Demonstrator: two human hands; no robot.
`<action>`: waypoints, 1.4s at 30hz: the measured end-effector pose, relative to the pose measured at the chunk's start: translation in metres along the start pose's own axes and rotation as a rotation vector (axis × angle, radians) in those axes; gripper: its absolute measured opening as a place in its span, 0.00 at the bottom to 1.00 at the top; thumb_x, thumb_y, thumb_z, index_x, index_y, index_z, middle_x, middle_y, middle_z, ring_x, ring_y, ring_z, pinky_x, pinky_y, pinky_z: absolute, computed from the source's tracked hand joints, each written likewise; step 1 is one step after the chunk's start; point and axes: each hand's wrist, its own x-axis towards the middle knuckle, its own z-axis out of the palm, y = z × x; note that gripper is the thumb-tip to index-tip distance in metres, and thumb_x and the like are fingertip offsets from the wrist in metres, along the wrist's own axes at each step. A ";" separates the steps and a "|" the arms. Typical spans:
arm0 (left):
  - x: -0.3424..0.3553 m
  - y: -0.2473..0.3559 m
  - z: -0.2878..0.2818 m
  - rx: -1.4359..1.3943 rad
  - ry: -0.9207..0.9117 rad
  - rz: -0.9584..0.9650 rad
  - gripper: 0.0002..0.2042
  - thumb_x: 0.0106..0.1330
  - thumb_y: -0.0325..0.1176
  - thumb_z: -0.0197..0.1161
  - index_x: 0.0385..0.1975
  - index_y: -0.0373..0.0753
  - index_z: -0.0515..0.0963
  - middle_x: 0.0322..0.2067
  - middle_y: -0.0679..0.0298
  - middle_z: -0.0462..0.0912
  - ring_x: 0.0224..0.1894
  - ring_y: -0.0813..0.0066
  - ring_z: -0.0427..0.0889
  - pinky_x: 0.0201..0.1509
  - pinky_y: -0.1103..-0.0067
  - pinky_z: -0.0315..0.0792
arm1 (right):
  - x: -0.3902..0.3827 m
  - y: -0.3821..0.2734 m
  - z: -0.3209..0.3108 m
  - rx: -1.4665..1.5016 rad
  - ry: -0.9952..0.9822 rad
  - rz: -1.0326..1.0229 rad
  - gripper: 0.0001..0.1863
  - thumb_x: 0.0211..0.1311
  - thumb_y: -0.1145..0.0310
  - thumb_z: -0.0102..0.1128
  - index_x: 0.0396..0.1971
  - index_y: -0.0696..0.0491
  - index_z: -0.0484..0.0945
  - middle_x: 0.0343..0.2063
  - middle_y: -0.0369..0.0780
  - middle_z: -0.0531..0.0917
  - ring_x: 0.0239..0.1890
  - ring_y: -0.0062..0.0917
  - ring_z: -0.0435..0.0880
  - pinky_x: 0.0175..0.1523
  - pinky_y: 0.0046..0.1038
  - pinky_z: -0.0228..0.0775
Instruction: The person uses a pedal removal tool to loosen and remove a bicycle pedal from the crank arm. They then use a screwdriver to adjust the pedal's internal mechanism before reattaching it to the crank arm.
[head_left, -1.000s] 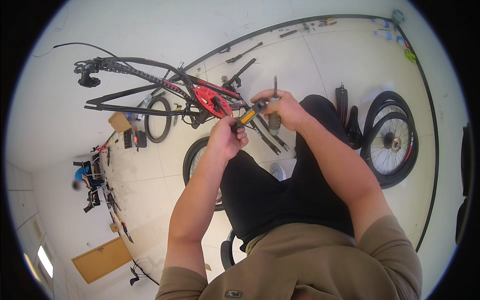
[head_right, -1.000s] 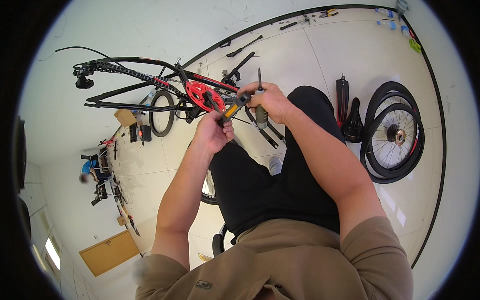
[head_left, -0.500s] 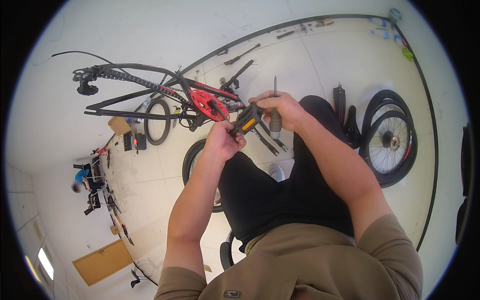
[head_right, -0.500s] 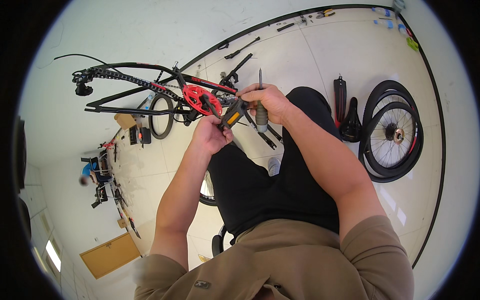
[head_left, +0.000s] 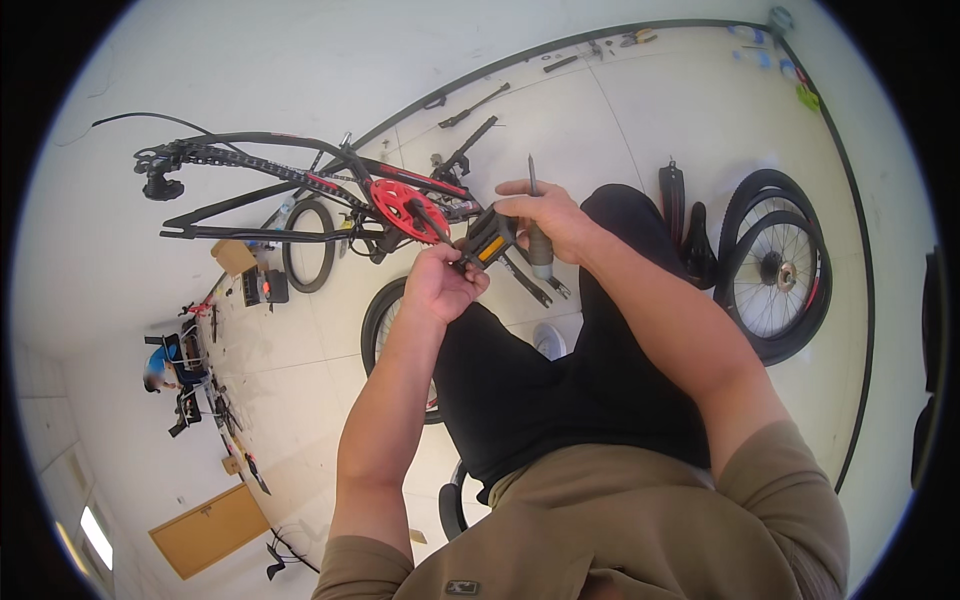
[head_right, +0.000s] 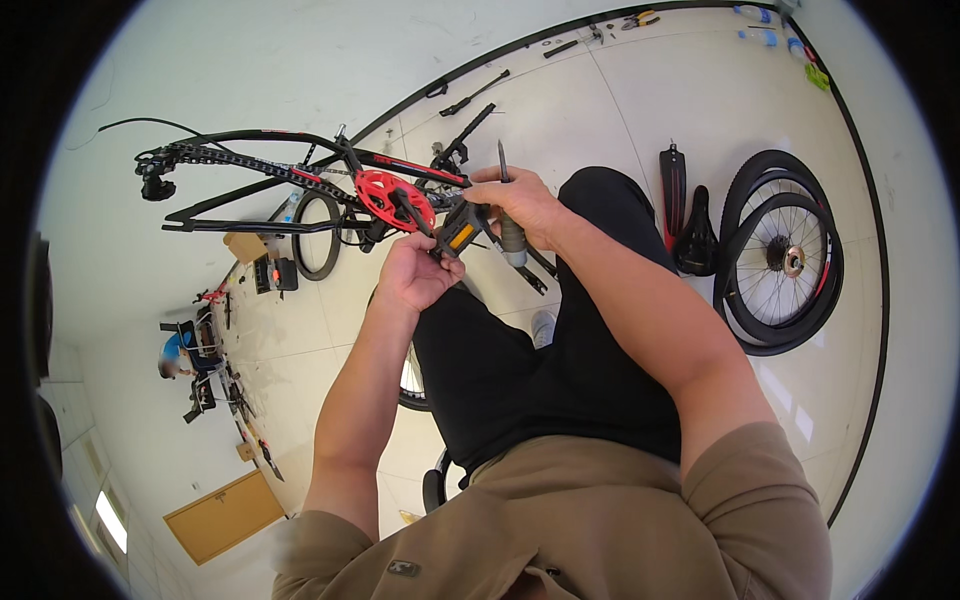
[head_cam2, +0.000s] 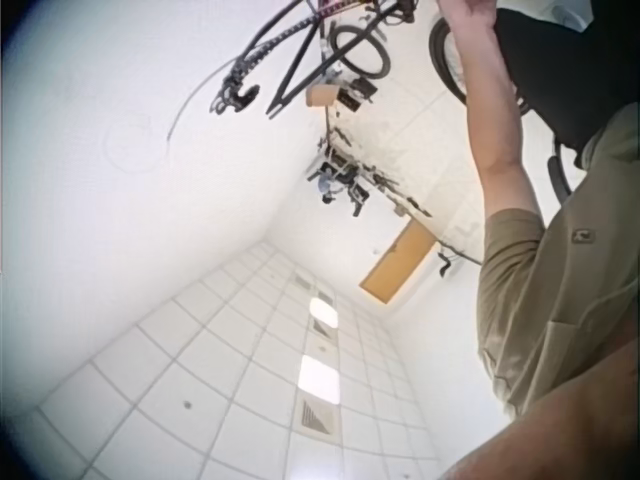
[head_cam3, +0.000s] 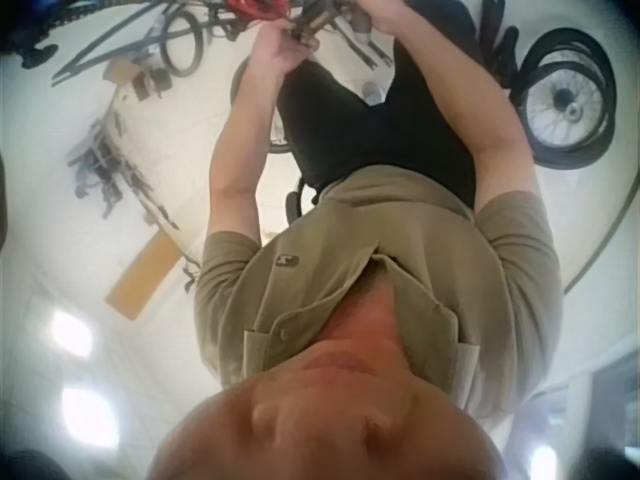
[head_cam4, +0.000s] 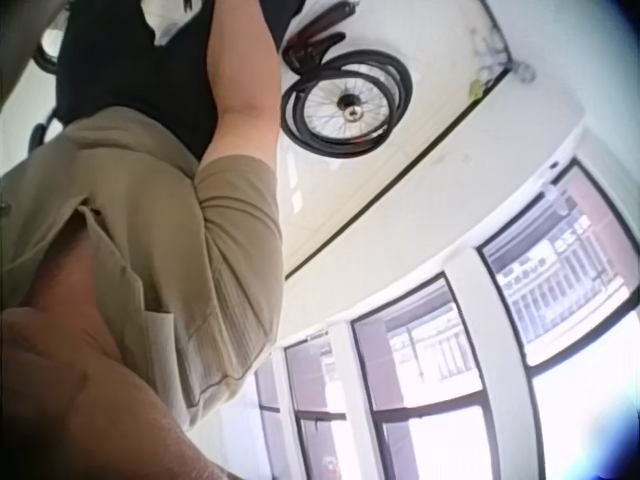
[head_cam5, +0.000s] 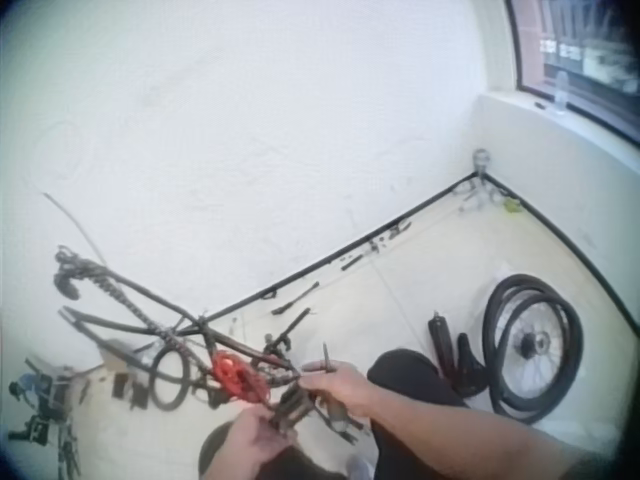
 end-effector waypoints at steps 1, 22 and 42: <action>-0.003 0.000 0.002 0.008 0.007 0.006 0.12 0.61 0.25 0.50 0.44 0.35 0.71 0.31 0.62 0.67 0.30 0.71 0.64 0.37 0.72 0.69 | -0.002 -0.001 0.001 -0.023 -0.009 0.038 0.15 0.60 0.65 0.68 0.42 0.59 0.81 0.35 0.40 0.82 0.27 0.21 0.78 0.26 0.24 0.68; -0.029 -0.015 -0.003 1.757 0.265 1.588 0.13 0.50 0.24 0.70 0.37 0.37 0.84 0.50 0.56 0.79 0.56 0.52 0.72 0.61 0.63 0.69 | 0.002 0.002 -0.002 0.087 -0.076 0.005 0.16 0.58 0.62 0.71 0.38 0.59 0.81 0.24 0.39 0.79 0.18 0.21 0.73 0.23 0.24 0.67; -0.015 -0.021 -0.005 1.660 0.347 1.684 0.10 0.46 0.23 0.71 0.27 0.39 0.77 0.44 0.64 0.84 0.53 0.56 0.75 0.60 0.61 0.62 | 0.004 0.002 -0.004 0.067 -0.104 -0.002 0.22 0.54 0.69 0.72 0.50 0.57 0.81 0.28 0.36 0.82 0.20 0.17 0.74 0.24 0.22 0.68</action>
